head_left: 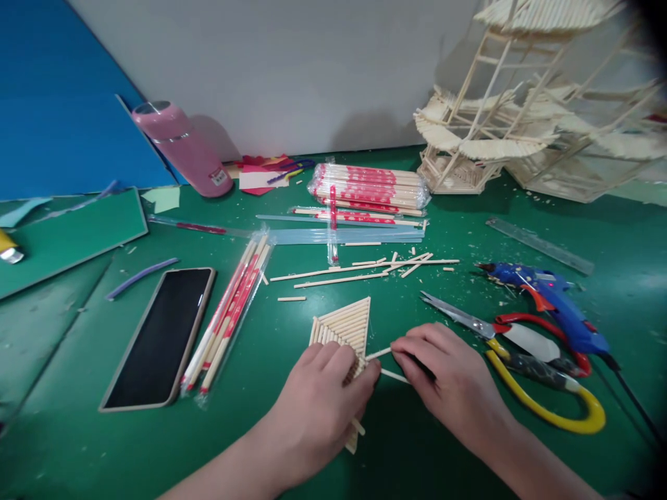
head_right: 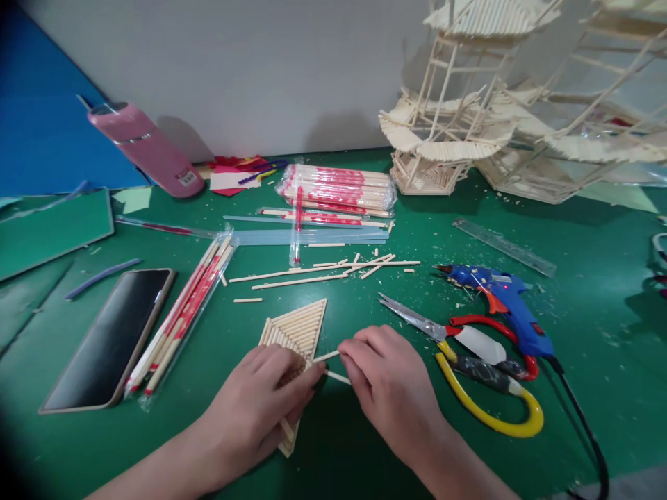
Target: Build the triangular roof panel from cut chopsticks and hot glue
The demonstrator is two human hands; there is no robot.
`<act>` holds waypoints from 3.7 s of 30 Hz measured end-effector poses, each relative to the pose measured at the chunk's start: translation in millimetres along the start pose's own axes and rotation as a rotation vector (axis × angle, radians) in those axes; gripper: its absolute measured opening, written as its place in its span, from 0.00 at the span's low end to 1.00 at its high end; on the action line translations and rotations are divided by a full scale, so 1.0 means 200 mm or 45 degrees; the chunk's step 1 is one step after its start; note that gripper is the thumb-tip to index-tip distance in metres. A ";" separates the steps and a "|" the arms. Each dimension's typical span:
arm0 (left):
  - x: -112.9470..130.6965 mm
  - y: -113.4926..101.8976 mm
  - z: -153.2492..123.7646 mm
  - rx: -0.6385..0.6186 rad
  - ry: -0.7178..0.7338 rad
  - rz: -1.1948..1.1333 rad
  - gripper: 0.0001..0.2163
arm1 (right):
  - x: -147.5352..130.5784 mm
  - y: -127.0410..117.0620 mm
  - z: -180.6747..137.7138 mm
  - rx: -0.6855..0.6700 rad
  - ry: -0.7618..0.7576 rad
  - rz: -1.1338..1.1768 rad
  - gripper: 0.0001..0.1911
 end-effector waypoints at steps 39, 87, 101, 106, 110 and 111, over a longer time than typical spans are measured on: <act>0.05 -0.01 -0.10 -0.058 -0.328 0.021 0.18 | 0.01 0.02 0.07 -0.083 -0.182 0.061 0.07; -0.30 -0.07 -0.20 0.123 -1.101 -0.163 0.10 | -0.20 0.20 -0.26 -0.201 0.238 0.765 0.20; -0.24 -0.01 -0.18 0.216 -1.249 -1.119 0.10 | -0.12 -0.09 -0.09 0.136 -0.077 0.150 0.11; -0.22 -0.01 -0.16 0.181 -1.235 -1.385 0.13 | -0.05 -0.03 0.04 -0.122 -0.182 -0.196 0.10; -0.22 0.01 -0.15 0.158 -1.227 -1.460 0.11 | -0.05 0.04 0.07 -0.269 -0.274 -0.222 0.09; -0.22 0.01 -0.15 0.160 -1.235 -1.502 0.10 | -0.05 0.05 0.07 -0.289 -0.289 -0.232 0.08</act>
Point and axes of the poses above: each hand's wrist, its own z-axis towards the middle knuckle, its own y-axis out of the palm, x = y × z, the point moved 8 cm from there along z, towards the middle knuckle, and after that the axes turned 1 degree about z, right-handed, at the moved point
